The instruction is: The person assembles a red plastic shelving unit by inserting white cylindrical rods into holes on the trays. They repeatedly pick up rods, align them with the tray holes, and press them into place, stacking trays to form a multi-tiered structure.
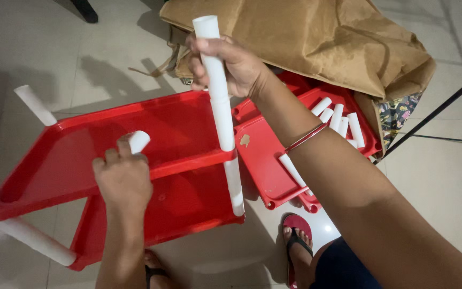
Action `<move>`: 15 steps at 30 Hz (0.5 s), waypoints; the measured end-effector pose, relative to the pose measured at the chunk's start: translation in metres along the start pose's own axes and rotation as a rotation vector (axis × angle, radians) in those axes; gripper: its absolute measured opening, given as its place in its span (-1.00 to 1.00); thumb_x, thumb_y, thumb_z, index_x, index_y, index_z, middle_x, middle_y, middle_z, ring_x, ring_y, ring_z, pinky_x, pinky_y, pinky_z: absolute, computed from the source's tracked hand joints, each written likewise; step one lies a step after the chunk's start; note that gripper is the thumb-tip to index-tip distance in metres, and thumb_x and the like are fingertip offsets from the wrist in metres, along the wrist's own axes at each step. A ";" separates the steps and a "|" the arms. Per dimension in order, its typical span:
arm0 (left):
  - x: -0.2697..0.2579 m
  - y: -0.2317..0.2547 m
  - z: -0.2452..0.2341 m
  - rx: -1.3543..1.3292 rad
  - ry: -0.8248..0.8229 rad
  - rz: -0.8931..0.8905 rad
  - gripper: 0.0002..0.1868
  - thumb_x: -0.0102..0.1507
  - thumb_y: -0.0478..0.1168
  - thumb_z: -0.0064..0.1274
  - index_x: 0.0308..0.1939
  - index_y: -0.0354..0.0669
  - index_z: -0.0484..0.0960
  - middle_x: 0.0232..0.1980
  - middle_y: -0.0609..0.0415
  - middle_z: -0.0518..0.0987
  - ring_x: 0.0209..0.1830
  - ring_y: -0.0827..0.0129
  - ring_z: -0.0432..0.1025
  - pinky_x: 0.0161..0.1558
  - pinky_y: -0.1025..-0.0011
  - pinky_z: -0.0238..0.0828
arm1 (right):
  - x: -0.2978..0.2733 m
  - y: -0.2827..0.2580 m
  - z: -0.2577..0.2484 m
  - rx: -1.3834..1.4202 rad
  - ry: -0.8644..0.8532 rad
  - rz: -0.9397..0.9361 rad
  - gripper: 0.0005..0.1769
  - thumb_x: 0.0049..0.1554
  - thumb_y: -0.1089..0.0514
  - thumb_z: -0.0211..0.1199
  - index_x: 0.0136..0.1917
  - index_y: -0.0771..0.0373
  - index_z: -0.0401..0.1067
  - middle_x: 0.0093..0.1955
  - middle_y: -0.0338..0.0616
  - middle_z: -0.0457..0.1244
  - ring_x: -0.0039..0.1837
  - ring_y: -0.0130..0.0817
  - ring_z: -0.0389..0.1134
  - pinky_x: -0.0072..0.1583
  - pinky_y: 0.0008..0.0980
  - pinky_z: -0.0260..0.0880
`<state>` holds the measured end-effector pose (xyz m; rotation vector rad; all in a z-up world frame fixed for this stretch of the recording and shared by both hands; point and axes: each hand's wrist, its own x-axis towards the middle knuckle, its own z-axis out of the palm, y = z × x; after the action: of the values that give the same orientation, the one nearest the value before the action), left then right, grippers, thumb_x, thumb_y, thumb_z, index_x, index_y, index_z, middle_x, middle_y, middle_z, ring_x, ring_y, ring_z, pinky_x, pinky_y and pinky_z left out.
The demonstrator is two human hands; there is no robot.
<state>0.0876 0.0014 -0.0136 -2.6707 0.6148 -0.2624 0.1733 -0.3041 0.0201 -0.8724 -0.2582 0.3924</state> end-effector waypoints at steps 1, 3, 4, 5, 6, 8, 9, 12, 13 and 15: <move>0.001 0.006 0.000 -0.032 -0.026 0.035 -0.92 -0.01 -0.21 0.28 -0.45 -0.05 0.75 0.02 0.03 0.62 -0.21 0.28 0.52 -0.19 0.30 0.41 | -0.002 0.001 0.003 -0.002 -0.004 0.008 -0.73 0.28 0.05 0.26 0.12 0.24 0.31 -0.23 -0.12 0.26 -0.23 -0.35 0.31 -0.01 -0.26 0.51; 0.006 0.019 0.003 -0.095 -0.074 0.103 -0.87 -0.10 -0.16 0.30 -0.51 -0.06 0.74 -0.16 0.01 0.63 -0.23 0.23 0.52 -0.20 0.23 0.42 | -0.005 0.004 0.009 -0.007 -0.015 0.021 -0.77 0.25 0.11 0.27 0.07 0.22 0.30 -0.32 -0.19 0.22 -0.32 -0.42 0.23 -0.09 -0.28 0.48; 0.005 0.020 0.006 -0.147 -0.021 0.127 -0.88 -0.09 -0.19 0.28 -0.51 -0.08 0.74 -0.18 0.00 0.64 -0.28 0.24 0.52 -0.17 0.24 0.42 | -0.007 0.005 0.013 -0.021 0.013 -0.002 -0.78 0.24 0.14 0.27 0.06 0.22 0.30 -0.33 -0.20 0.20 -0.34 -0.44 0.22 -0.11 -0.29 0.47; 0.003 0.021 0.008 -0.199 0.032 0.148 -0.90 -0.09 -0.22 0.27 -0.50 -0.09 0.74 -0.20 -0.01 0.64 -0.34 0.26 0.51 -0.15 0.26 0.42 | -0.011 0.007 0.017 -0.036 0.039 -0.024 -0.79 0.23 0.17 0.28 0.04 0.23 0.29 -0.34 -0.22 0.19 -0.35 -0.45 0.20 -0.14 -0.30 0.45; 0.002 0.023 0.010 -0.251 0.086 0.169 -0.91 -0.08 -0.25 0.26 -0.50 -0.11 0.74 -0.22 -0.01 0.65 -0.39 0.27 0.51 -0.12 0.27 0.42 | -0.013 0.008 0.021 -0.051 0.065 -0.046 -0.80 0.21 0.20 0.28 0.03 0.23 0.29 -0.35 -0.24 0.17 -0.37 -0.46 0.19 -0.16 -0.32 0.43; -0.003 0.024 0.016 -0.248 0.110 0.187 -0.91 -0.09 -0.26 0.25 -0.51 -0.10 0.74 -0.26 -0.01 0.64 -0.41 0.27 0.51 -0.14 0.28 0.43 | -0.016 0.015 0.028 -0.082 0.154 -0.051 -0.80 0.18 0.24 0.28 0.01 0.22 0.28 -0.37 -0.26 0.16 -0.39 -0.49 0.16 -0.22 -0.37 0.34; -0.001 0.024 0.018 -0.246 0.134 0.195 -0.92 -0.09 -0.26 0.25 -0.51 -0.09 0.74 -0.28 -0.01 0.64 -0.42 0.27 0.51 -0.14 0.29 0.43 | -0.017 0.015 0.031 -0.106 0.196 -0.061 -0.79 0.16 0.26 0.29 -0.01 0.21 0.28 -0.37 -0.27 0.15 -0.40 -0.50 0.15 -0.25 -0.40 0.30; -0.001 0.026 0.021 -0.278 0.114 0.185 -0.90 -0.11 -0.24 0.26 -0.53 -0.13 0.74 -0.35 -0.01 0.62 -0.41 0.21 0.51 -0.19 0.25 0.45 | -0.015 0.021 0.040 -0.238 0.316 -0.132 -0.81 0.15 0.27 0.31 -0.07 0.23 0.29 -0.38 -0.27 0.16 -0.40 -0.51 0.14 -0.29 -0.42 0.24; -0.002 0.027 0.023 -0.269 0.101 0.184 -0.89 -0.11 -0.25 0.25 -0.50 -0.12 0.74 -0.34 -0.01 0.62 -0.42 0.22 0.51 -0.18 0.26 0.45 | -0.013 0.025 0.043 -0.325 0.403 -0.164 -0.84 0.14 0.26 0.29 -0.09 0.25 0.31 -0.41 -0.25 0.17 -0.42 -0.49 0.16 -0.31 -0.42 0.24; -0.001 0.028 0.026 -0.253 0.078 0.182 -0.86 -0.10 -0.26 0.23 -0.45 -0.11 0.75 -0.33 -0.01 0.62 -0.42 0.24 0.51 -0.15 0.28 0.47 | -0.009 0.031 0.047 -0.502 0.576 -0.229 -0.89 0.10 0.25 0.25 -0.14 0.28 0.34 -0.45 -0.22 0.20 -0.46 -0.45 0.20 -0.36 -0.40 0.26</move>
<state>0.0827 -0.0128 -0.0491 -2.8284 0.9673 -0.2530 0.1410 -0.2576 0.0246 -1.3901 0.0864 -0.1574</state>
